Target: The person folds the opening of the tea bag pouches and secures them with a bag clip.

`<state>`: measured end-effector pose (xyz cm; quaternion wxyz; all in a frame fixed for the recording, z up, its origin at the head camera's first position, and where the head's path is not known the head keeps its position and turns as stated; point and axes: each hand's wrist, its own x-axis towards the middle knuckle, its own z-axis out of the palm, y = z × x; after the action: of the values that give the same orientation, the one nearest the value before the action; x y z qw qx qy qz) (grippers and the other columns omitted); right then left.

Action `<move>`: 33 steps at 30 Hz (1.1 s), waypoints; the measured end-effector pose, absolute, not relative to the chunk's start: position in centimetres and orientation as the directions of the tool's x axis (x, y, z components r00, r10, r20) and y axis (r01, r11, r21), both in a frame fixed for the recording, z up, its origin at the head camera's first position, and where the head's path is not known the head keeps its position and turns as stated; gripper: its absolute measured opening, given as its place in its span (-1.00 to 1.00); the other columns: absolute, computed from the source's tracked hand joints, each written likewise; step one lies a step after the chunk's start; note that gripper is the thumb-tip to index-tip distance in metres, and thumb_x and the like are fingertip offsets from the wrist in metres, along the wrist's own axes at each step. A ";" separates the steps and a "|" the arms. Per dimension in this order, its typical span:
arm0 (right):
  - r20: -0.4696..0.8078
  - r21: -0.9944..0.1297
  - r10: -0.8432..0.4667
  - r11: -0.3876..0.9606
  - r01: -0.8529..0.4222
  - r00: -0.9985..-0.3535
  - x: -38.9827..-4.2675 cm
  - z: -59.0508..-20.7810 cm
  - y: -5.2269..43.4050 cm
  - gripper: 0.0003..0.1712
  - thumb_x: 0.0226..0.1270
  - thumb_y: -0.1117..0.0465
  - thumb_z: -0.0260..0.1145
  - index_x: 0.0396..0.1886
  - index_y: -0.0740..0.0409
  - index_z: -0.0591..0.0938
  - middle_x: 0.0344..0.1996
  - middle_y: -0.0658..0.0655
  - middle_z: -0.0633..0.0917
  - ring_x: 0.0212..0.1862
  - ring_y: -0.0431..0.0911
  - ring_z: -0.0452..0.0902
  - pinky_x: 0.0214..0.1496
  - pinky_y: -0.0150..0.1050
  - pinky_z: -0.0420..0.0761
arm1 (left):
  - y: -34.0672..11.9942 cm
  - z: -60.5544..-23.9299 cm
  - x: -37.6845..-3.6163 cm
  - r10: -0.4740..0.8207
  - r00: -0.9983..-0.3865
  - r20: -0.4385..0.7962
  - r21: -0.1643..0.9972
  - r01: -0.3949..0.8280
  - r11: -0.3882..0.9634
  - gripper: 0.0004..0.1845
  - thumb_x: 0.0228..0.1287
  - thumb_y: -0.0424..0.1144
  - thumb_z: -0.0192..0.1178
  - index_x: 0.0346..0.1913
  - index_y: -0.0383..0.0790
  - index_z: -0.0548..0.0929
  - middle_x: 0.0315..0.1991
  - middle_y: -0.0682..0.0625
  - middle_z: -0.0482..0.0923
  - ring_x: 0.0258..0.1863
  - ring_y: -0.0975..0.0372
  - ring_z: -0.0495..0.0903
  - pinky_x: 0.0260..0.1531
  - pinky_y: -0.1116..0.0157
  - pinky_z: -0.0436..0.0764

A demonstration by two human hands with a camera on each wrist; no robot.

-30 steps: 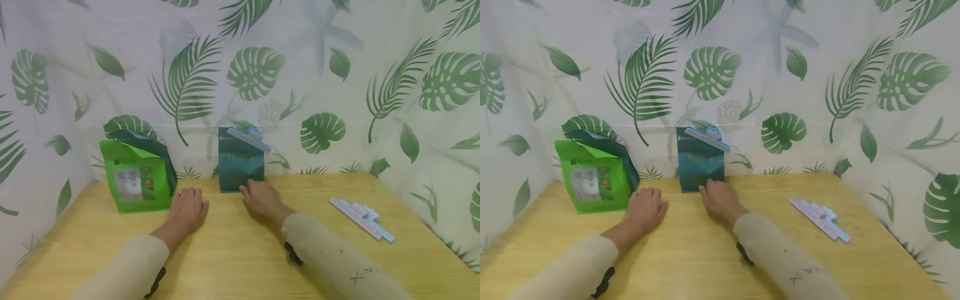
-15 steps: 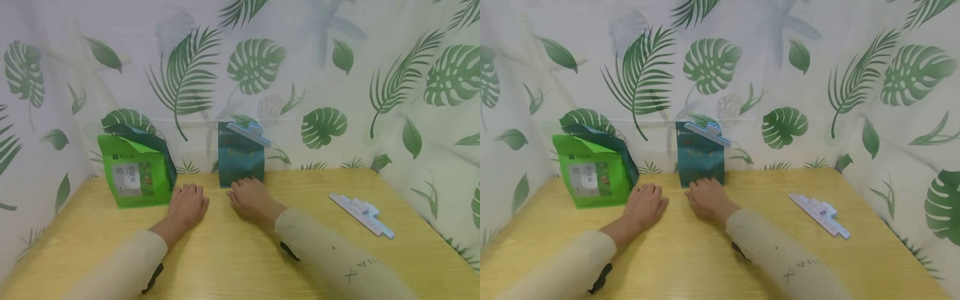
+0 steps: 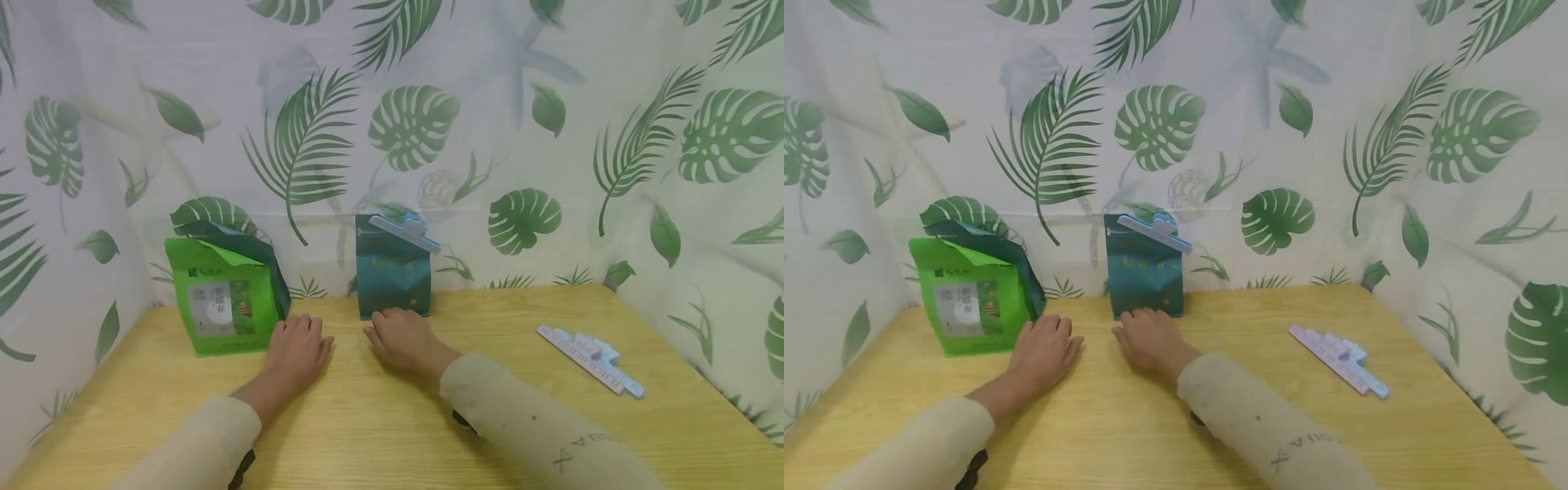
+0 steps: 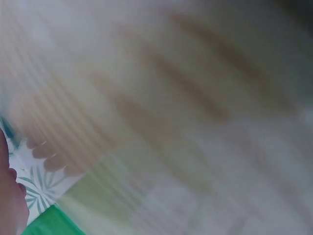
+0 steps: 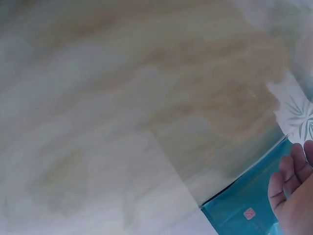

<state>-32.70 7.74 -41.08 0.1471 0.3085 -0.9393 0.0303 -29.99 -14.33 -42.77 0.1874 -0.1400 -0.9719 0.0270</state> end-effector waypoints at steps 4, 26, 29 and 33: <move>0.294 -0.081 -0.528 0.817 -0.571 -0.797 -32.5 -41.1 7.2 -0.61 0.61 -0.02 0.00 -0.35 0.11 0.56 -0.47 0.07 0.61 -0.31 0.01 0.64 -0.21 -0.09 0.64 | -15.2 -43.1 -29.7 0.318 -0.858 0.403 -0.110 0.300 0.948 -0.64 0.48 0.01 0.09 -0.11 -0.28 0.57 -0.22 -0.12 0.55 -0.17 0.02 0.52 -0.21 0.07 0.45; 0.228 -0.259 -0.494 0.800 -0.541 -0.839 -32.6 -40.6 3.2 -0.59 0.61 -0.04 -0.01 -0.43 0.05 0.51 -0.54 -0.02 0.50 -0.47 -0.16 0.42 -0.34 -0.24 0.50 | -19.4 -42.7 -28.9 0.353 -0.737 0.577 -0.118 0.352 0.928 -0.74 0.41 -0.11 0.20 -0.21 -0.29 0.57 -0.29 -0.15 0.59 -0.26 -0.02 0.57 -0.28 0.06 0.49; 0.234 -0.233 -0.509 0.797 -0.556 -0.828 -32.4 -40.6 2.3 -0.60 0.61 -0.05 -0.01 -0.40 0.04 0.53 -0.50 -0.03 0.53 -0.43 -0.16 0.47 -0.30 -0.23 0.55 | -19.9 -42.7 -28.8 0.352 -0.733 0.582 -0.115 0.354 0.928 -0.74 0.40 -0.11 0.20 -0.19 -0.30 0.59 -0.28 -0.15 0.60 -0.26 -0.01 0.58 -0.26 0.06 0.49; 0.238 -0.169 -0.543 0.793 -0.585 -0.805 -31.9 -40.5 0.9 -0.61 0.61 -0.07 -0.01 -0.33 0.03 0.56 -0.44 -0.03 0.59 -0.33 -0.12 0.57 -0.22 -0.20 0.60 | -20.5 -42.8 -28.7 0.362 -0.721 0.591 -0.129 0.358 0.925 -0.72 0.39 -0.11 0.21 -0.17 -0.32 0.61 -0.28 -0.15 0.60 -0.26 -0.02 0.58 -0.26 0.05 0.50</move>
<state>-31.90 0.86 -40.50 0.0890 0.2991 -0.9427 0.1179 -28.74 -20.48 -42.76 0.3192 -0.1941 -0.9276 0.0026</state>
